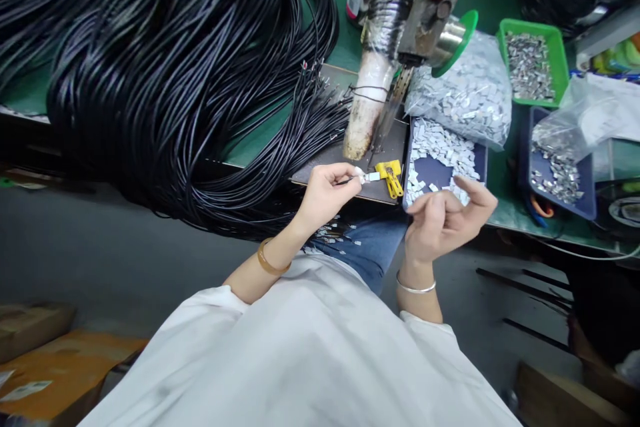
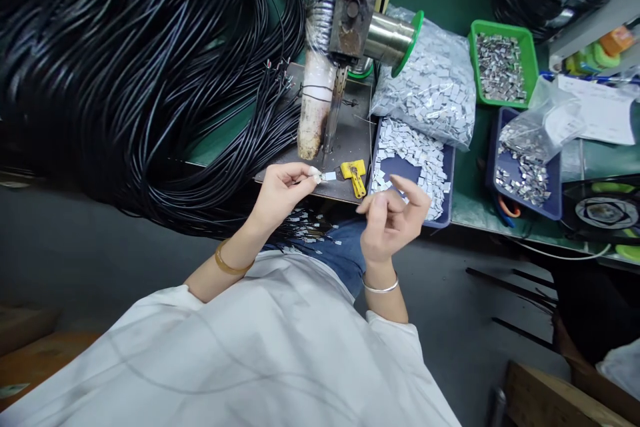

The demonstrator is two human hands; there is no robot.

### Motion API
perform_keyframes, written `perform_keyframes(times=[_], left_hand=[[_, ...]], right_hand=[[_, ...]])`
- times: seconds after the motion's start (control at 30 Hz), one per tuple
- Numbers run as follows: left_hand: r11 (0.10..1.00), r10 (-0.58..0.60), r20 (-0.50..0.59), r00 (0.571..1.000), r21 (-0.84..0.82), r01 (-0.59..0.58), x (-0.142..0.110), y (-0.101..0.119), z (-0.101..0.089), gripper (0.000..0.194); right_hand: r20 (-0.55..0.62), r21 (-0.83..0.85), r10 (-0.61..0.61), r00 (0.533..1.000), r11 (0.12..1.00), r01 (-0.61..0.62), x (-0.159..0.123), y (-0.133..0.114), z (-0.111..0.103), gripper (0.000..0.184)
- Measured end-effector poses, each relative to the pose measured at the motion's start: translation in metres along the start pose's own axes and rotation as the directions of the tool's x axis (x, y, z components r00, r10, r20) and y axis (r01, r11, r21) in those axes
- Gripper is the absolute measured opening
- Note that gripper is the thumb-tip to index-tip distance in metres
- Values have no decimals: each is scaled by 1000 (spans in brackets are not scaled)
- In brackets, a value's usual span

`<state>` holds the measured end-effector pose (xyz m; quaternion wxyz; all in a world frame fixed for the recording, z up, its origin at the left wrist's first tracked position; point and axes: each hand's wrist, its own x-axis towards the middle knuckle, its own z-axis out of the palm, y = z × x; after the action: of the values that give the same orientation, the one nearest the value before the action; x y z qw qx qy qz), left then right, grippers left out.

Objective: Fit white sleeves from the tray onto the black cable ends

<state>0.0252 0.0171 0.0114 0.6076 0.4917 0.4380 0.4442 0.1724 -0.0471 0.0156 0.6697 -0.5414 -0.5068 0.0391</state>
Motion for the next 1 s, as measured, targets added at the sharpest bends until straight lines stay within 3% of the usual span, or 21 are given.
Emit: perform_keyframes(times=[0.1, 0.2, 0.3, 0.67, 1.0], left_hand=[[999, 45, 10, 999, 31, -45, -1, 2, -1, 11], [997, 62, 33, 998, 35, -63, -2, 1, -2, 11], [996, 74, 59, 996, 46, -76, -3, -2, -1, 10], [979, 154, 35, 987, 127, -158, -2, 6, -1, 13], [985, 73, 116, 991, 145, -89, -6, -4, 0, 14]], right_hand=[[134, -31, 91, 987, 996, -88, -1, -1, 1, 15], [272, -152, 15, 962, 988, 27, -5, 3, 6, 10], [352, -173, -87, 932, 973, 156, -8, 10, 12, 12], [313, -156, -159, 936, 964, 216, -2, 7, 25, 12], [325, -181, -165, 931, 956, 232, -9, 12, 11, 16]])
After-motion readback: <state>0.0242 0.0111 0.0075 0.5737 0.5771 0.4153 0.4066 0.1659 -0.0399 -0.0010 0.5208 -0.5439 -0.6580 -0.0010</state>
